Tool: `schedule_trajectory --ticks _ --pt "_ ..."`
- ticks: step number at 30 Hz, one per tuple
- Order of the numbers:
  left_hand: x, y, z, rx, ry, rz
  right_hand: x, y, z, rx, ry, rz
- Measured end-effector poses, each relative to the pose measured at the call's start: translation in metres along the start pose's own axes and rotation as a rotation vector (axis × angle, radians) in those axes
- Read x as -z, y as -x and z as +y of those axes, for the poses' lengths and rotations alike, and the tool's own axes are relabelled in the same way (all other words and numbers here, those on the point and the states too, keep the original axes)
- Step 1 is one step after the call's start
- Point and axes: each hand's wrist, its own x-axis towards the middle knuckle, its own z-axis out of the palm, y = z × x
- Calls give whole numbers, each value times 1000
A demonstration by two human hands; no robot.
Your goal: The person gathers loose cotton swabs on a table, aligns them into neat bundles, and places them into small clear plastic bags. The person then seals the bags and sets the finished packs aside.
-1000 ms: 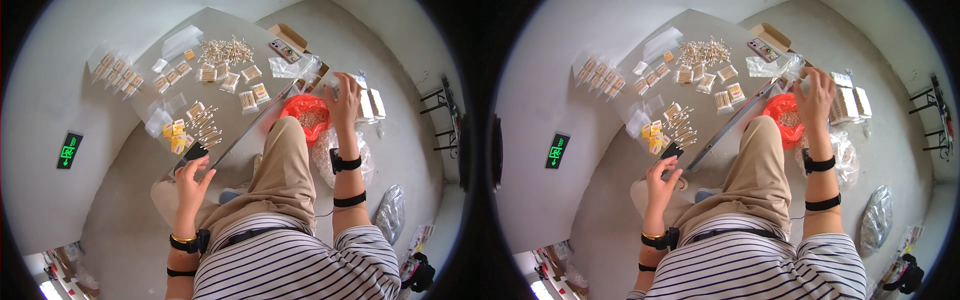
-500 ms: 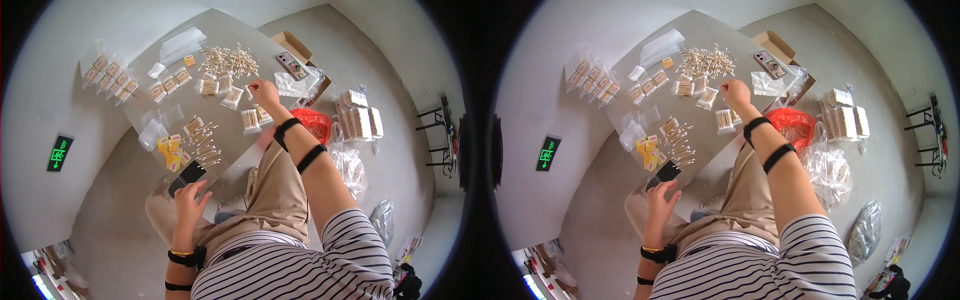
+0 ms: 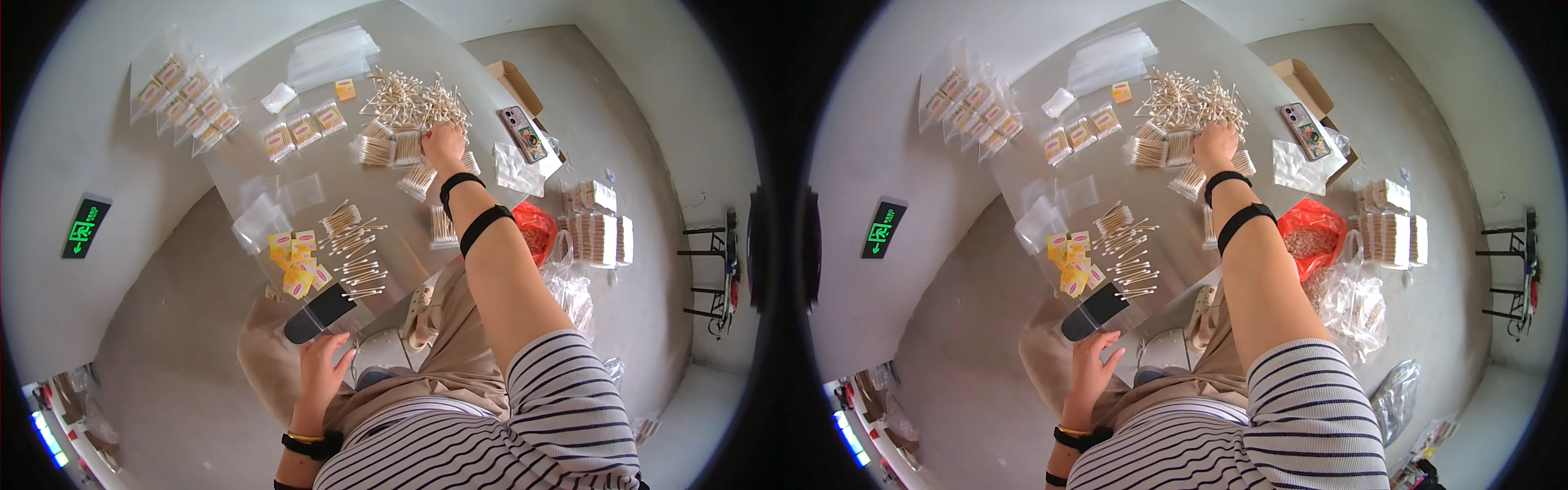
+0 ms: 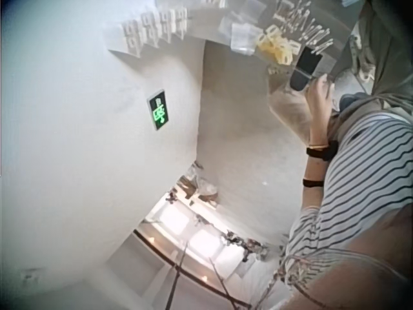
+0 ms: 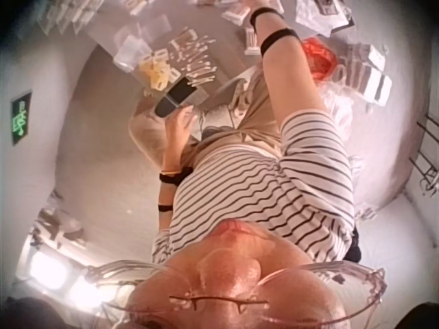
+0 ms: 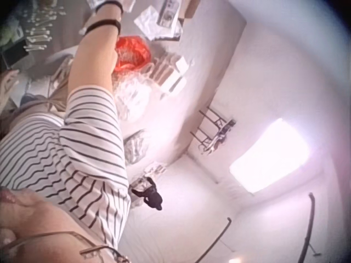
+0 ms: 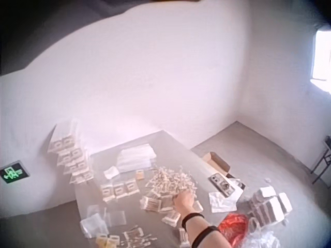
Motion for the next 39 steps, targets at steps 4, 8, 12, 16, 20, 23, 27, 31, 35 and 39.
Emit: schedule_trajectory --ticks 4,8,12,16,20,23,27,31,35,39 --pt "-1 -5 -3 -15 -12 15 36 0 -3 -92 23 -250" --pt "-5 -8 1 -53 -5 32 66 13 28 -69 117 -388" --pt "-10 -4 9 -95 -32 13 79 38 79 156 -85 -361" --pt "-19 2 3 -101 -47 -5 87 140 47 448 -476 -322" --pt "-27 3 -3 -123 -91 -33 61 226 12 868 -417 -318" --pt "-30 7 -4 -125 -125 -53 37 257 -5 960 -233 -285" --pt "-31 11 -4 -138 -143 -63 16 274 -15 946 -82 -222" --pt "-35 13 -8 -141 -151 -45 10 279 -24 930 -55 -174" --pt "-38 10 -12 -152 -109 -28 13 276 -23 948 -135 -197" --pt "-45 -1 -24 -94 -42 -40 12 271 -18 928 -172 -235"
